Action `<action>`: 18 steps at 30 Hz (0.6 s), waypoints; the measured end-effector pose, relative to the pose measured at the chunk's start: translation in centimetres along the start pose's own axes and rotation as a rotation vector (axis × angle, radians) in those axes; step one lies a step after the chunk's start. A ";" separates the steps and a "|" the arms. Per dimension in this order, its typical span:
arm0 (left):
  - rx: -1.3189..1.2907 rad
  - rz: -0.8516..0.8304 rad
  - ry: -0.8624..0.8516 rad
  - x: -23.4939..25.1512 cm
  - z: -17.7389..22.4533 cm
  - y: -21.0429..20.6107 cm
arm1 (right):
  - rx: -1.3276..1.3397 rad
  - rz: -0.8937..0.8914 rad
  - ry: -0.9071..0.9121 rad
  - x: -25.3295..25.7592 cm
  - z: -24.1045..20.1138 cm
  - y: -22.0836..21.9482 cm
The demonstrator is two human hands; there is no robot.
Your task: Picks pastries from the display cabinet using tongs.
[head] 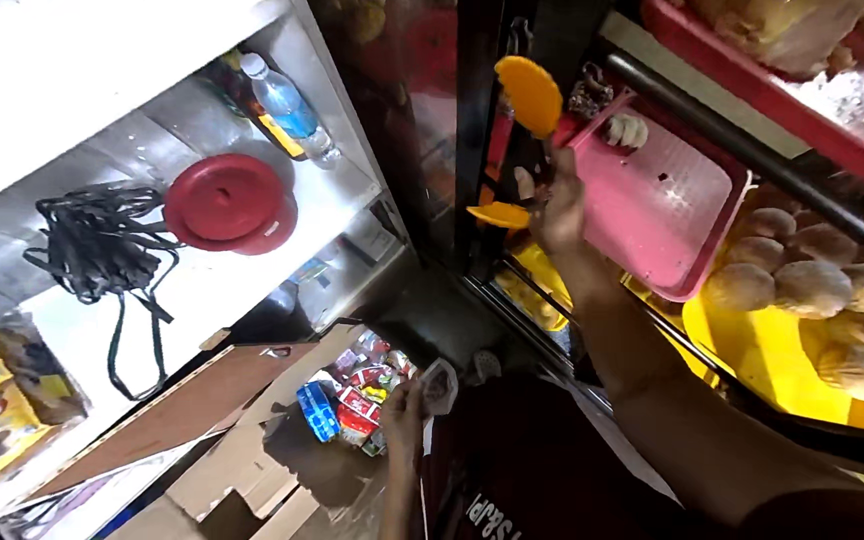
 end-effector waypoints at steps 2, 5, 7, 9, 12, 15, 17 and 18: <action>0.017 -0.010 -0.007 -0.9 -0.6 0.7 | -0.009 -0.066 -0.118 -1.8 -0.2 2.7; 0.001 -0.042 -0.023 -2.1 -1.9 1.9 | -0.108 -0.210 -0.346 -6.0 -1.2 9.4; 0.001 -0.053 -0.032 -2.9 -2.6 2.9 | -0.192 -0.171 -0.423 -9.1 -1.0 14.0; 0.015 -0.051 -0.021 -3.4 -3.2 3.6 | -0.295 -0.135 -0.434 -12.2 -2.2 18.1; 0.039 -0.056 -0.023 -4.1 -4.0 4.1 | -0.304 -0.384 -0.203 -16.8 -5.4 18.4; 0.056 -0.080 -0.017 -5.2 -4.4 3.6 | -0.199 -0.757 0.042 -18.4 -6.9 12.8; 0.074 -0.090 -0.012 -6.2 -4.4 3.4 | -0.248 -0.935 0.061 -19.0 -4.9 9.3; 0.080 -0.087 -0.022 -6.6 -4.5 3.5 | -0.287 -1.017 0.034 -19.4 -3.6 8.2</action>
Point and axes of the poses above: each hand's wrist, its own x-axis towards the middle knuckle, its own y-axis out of the back of the hand, z = x × y, the point moved 6 cm from there along x, towards the middle knuckle, and after that the axes turned 11 degrees about y, right-handed, at the moved point
